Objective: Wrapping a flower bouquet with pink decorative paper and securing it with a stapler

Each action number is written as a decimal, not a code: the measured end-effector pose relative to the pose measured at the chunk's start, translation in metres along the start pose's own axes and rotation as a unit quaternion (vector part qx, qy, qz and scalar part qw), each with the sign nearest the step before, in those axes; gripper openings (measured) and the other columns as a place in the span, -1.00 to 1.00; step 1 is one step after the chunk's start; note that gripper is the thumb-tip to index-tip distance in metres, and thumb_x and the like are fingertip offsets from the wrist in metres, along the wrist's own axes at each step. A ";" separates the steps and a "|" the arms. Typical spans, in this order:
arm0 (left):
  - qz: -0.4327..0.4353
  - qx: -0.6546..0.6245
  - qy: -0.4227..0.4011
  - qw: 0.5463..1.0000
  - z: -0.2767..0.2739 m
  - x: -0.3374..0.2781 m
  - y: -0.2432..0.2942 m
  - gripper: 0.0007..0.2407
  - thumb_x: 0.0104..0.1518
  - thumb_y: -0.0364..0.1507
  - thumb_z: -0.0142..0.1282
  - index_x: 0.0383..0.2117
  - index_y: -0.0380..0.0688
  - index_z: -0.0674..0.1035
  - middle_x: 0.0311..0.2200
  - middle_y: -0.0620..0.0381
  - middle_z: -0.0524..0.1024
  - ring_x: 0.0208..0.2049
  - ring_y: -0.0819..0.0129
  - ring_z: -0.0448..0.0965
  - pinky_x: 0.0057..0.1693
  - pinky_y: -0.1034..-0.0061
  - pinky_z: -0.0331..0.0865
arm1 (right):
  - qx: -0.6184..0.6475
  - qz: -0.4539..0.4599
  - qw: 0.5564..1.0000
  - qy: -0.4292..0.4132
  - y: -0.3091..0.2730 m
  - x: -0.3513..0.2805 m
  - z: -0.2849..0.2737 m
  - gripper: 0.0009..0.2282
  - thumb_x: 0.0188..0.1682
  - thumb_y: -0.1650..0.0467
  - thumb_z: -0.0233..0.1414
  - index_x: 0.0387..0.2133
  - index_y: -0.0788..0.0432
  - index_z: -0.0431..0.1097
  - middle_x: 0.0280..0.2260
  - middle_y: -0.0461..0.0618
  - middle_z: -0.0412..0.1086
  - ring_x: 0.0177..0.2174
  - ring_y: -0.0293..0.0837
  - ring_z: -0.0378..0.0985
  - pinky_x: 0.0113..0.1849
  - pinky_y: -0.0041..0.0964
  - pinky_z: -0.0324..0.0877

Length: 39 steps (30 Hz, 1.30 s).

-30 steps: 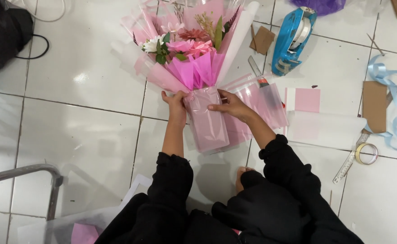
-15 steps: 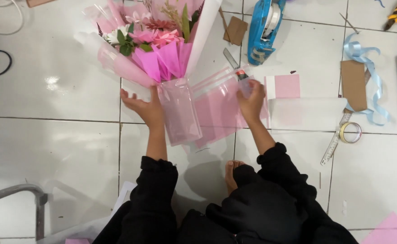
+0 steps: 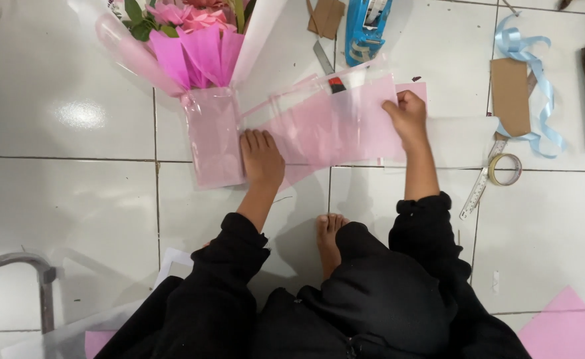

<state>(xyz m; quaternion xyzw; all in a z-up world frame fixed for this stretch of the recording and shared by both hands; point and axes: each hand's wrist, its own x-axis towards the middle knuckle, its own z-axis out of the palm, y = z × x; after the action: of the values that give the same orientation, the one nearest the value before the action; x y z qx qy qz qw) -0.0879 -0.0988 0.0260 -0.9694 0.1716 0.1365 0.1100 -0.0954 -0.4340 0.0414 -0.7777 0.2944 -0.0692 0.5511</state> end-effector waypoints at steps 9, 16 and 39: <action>-0.122 -0.252 0.050 0.959 0.037 -0.007 0.063 -0.28 -0.04 -0.17 0.22 0.22 -0.23 0.13 0.23 -0.28 -0.01 0.25 -0.36 -0.05 0.18 -0.20 0.07 | 0.008 -0.018 0.998 0.066 -0.051 -0.047 -0.063 -0.84 -0.05 0.45 0.07 -0.21 0.10 0.33 -0.43 -0.13 0.42 -0.45 -0.37 0.41 -0.38 -0.47 0.34; -0.190 -0.380 0.008 0.905 0.022 -0.008 0.082 -0.23 -0.03 -0.40 0.24 0.29 -0.12 -0.03 0.31 -0.31 -0.23 0.27 -0.51 -0.31 0.27 -0.20 -0.16 | -0.025 -0.129 0.965 0.228 -0.037 -0.047 -0.094 -0.78 -0.01 0.55 -0.01 -0.13 0.07 0.24 -0.50 -0.16 0.40 -0.52 -0.40 0.35 -0.43 -0.57 0.24; -0.162 -0.346 0.070 0.922 0.063 0.039 0.093 -0.79 0.12 -0.44 0.11 -0.15 0.00 0.38 -0.01 0.12 0.18 0.10 0.05 0.13 0.13 0.04 0.09 | -0.297 -0.086 0.941 0.136 0.000 -0.084 0.008 -0.92 -0.05 0.38 0.06 -0.39 0.15 0.40 -0.56 0.08 0.43 -0.50 0.15 0.51 -0.41 -0.01 0.34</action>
<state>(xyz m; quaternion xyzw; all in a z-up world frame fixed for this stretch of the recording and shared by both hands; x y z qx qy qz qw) -0.1012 -0.1797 -0.0603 -0.9688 -0.0383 0.0999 -0.2236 -0.1608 -0.3824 0.0569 -0.9118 0.3053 -0.1309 0.2414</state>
